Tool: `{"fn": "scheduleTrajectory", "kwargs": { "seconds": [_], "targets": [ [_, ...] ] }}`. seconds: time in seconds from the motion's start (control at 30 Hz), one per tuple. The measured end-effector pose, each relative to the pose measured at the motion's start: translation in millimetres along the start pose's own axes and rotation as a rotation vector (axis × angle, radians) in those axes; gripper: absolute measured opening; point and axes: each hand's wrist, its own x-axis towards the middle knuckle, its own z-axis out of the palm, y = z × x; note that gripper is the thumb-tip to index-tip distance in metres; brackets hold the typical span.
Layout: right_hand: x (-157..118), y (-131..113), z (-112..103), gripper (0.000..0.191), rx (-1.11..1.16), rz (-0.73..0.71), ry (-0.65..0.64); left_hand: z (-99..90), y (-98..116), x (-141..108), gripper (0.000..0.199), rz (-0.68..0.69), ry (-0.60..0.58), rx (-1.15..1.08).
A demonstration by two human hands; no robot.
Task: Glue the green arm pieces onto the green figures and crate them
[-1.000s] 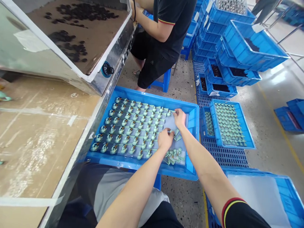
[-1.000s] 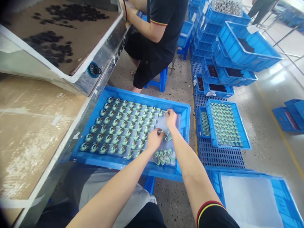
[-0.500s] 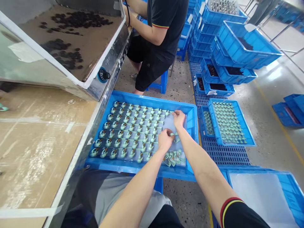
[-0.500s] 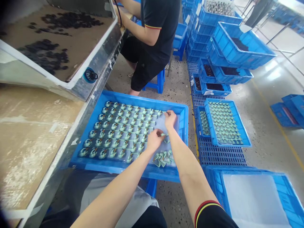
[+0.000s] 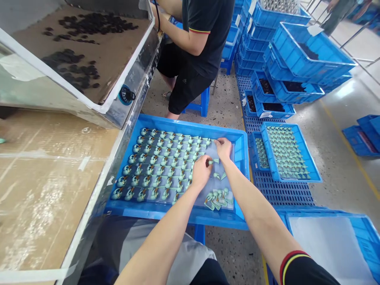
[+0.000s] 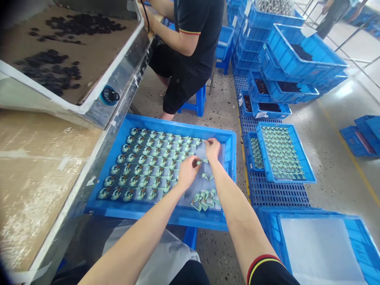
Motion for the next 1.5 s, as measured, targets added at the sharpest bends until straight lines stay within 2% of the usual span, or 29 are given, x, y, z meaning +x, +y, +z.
{"fn": "scheduleTrajectory", "kwargs": {
  "seconds": [0.17, 0.33, 0.5, 0.67, 0.77, 0.87, 0.97, 1.1, 1.2, 1.33, 1.5],
  "targets": [
    [-2, 2, -14, 0.039, 0.002, -0.008, 0.001, -14.6, 0, 21, 0.035, 0.094, 0.036, 0.139],
    [-22, 11, -25, 0.039, 0.014, -0.02, -0.021, -21.6, 4, 41, 0.032, 0.154, 0.056, 0.29],
    [-43, 18, -16, 0.038, 0.001, -0.039, -0.146, -22.2, 5, 55, 0.032, 0.146, 0.081, 0.375],
    [-40, 13, -9, 0.037, -0.038, -0.05, -0.196, -24.4, 7, 61, 0.026, 0.145, 0.09, 0.383],
    [-35, 8, -9, 0.037, -0.06, -0.05, -0.201, -35.0, 6, 54, 0.018, 0.147, 0.104, 0.357],
    [-34, 3, -10, 0.037, -0.088, -0.053, -0.198, -48.2, 3, 38, 0.02, 0.139, 0.098, 0.314],
    [-37, -4, -16, 0.037, -0.128, -0.07, -0.197, -52.7, 2, 17, 0.024, 0.144, 0.002, 0.259],
    [-44, -16, -39, 0.041, -0.207, -0.127, -0.196, -36.4, 10, -12, 0.034, 0.174, -0.236, 0.193],
    [-51, -23, -68, 0.043, -0.302, -0.181, -0.228, -14.8, 19, -25, 0.034, 0.123, -0.345, 0.192],
    [-71, -23, -103, 0.038, -0.487, -0.207, -0.407, 6.5, 25, -28, 0.037, 0.005, -0.351, 0.182],
    [-95, -14, -120, 0.033, -0.642, -0.204, -0.638, 3.9, 23, -34, 0.034, -0.008, -0.29, 0.11]
  ]
}}
